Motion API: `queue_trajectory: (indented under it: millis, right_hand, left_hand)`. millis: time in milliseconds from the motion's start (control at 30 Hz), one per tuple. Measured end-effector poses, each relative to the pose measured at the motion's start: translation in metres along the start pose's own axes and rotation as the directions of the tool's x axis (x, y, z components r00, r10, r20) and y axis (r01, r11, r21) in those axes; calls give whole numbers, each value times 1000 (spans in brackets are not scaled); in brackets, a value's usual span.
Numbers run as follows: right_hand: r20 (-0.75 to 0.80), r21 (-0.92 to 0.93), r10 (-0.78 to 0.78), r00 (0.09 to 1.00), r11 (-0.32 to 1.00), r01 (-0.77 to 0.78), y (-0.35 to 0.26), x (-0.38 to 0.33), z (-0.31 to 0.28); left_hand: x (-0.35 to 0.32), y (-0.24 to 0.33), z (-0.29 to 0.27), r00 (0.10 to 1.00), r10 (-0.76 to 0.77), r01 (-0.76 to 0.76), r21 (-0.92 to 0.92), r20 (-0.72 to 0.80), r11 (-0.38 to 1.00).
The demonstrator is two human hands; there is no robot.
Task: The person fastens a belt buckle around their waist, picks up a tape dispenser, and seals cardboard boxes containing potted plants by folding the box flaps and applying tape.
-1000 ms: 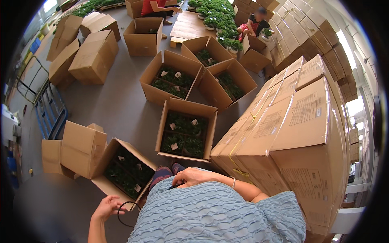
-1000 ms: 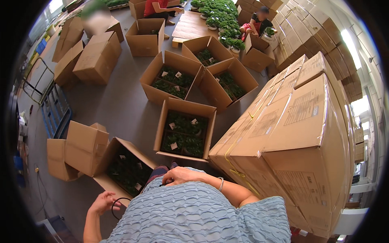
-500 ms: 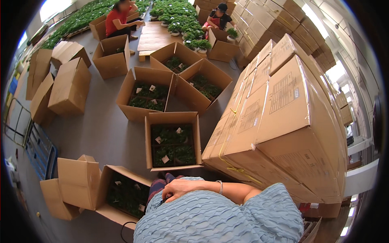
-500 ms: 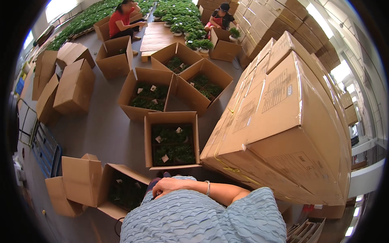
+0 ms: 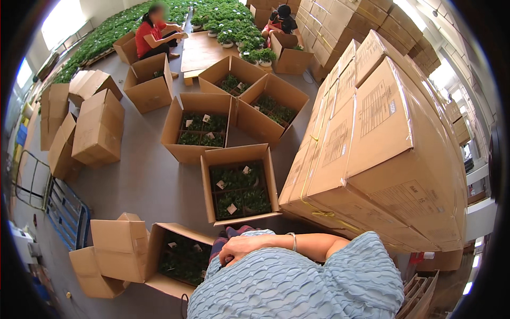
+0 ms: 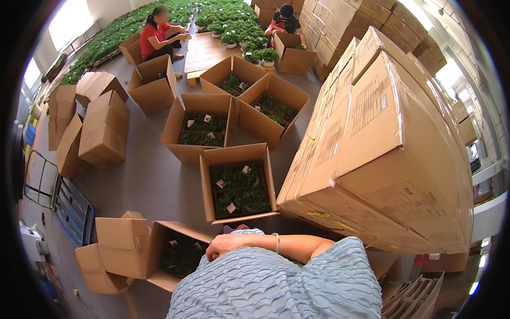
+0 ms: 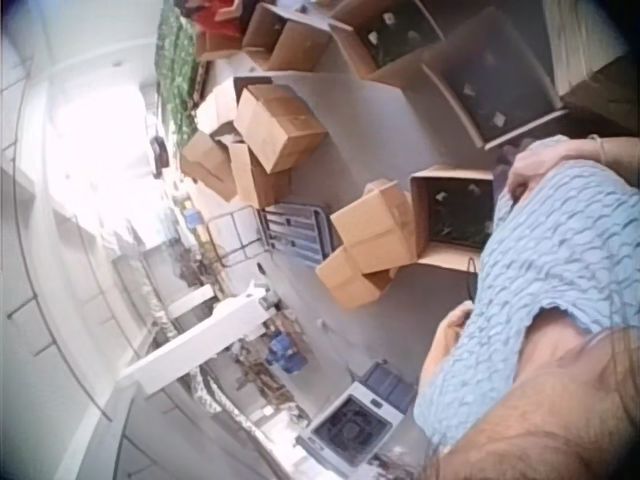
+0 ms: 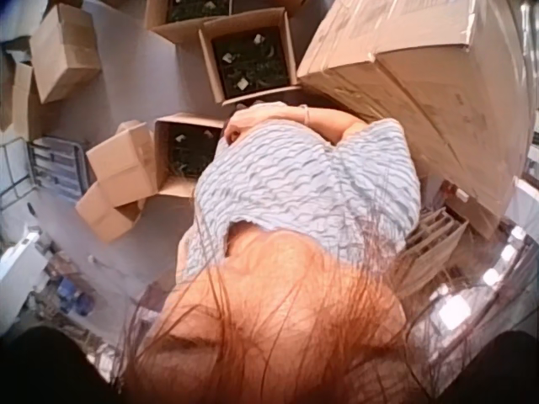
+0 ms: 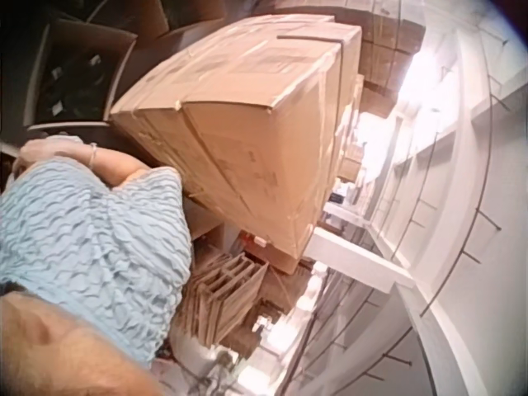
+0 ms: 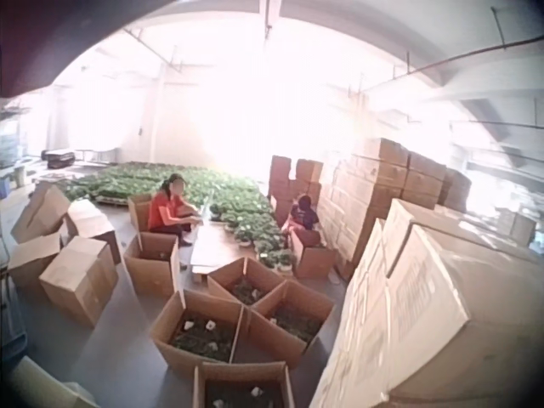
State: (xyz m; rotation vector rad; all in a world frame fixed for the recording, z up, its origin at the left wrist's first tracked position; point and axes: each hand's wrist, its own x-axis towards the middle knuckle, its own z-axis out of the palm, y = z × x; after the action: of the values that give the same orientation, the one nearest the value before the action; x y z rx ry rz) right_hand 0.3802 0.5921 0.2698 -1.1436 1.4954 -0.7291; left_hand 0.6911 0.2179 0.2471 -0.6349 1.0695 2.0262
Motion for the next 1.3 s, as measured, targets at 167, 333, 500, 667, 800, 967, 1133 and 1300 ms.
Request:
queue_trajectory:
  millis: [167,333,500,667,800,967,1133,1300]
  right_hand:
    - [-88,51,-8,996,999,13,-2,-2,15]
    - [-177,182,105,979,981,-72,-23,0,1]
    - [-337,207,197,921,969,-132,-30,12,-5]
    - [-259,217,313,914,941,-261,-32,20,-7]
    - [-165,165,272,948,955,-245,-31,14,-2]
    - [-198,32,223,955,975,-221,-34,-13,-3]
    - [-95,214,363,927,917,-337,-24,-15,-8]
    - [-154,228,353,923,921,-315,-24,-15,-12]
  left_hand:
    - [-24,-3,17,998,68,-65,-193,13,979]
    - [26,80,102,806,274,212,689,-524,693]
    - [114,66,156,879,458,-300,587,-137,752]
    - [146,27,166,754,623,-405,600,-207,689]
    - [146,1,179,685,654,-431,544,-322,720]
    - [142,-14,193,579,681,-471,498,-448,728]
    - [143,-20,197,609,650,-475,447,-455,758]
    - [147,-6,206,651,595,-353,506,-472,787]
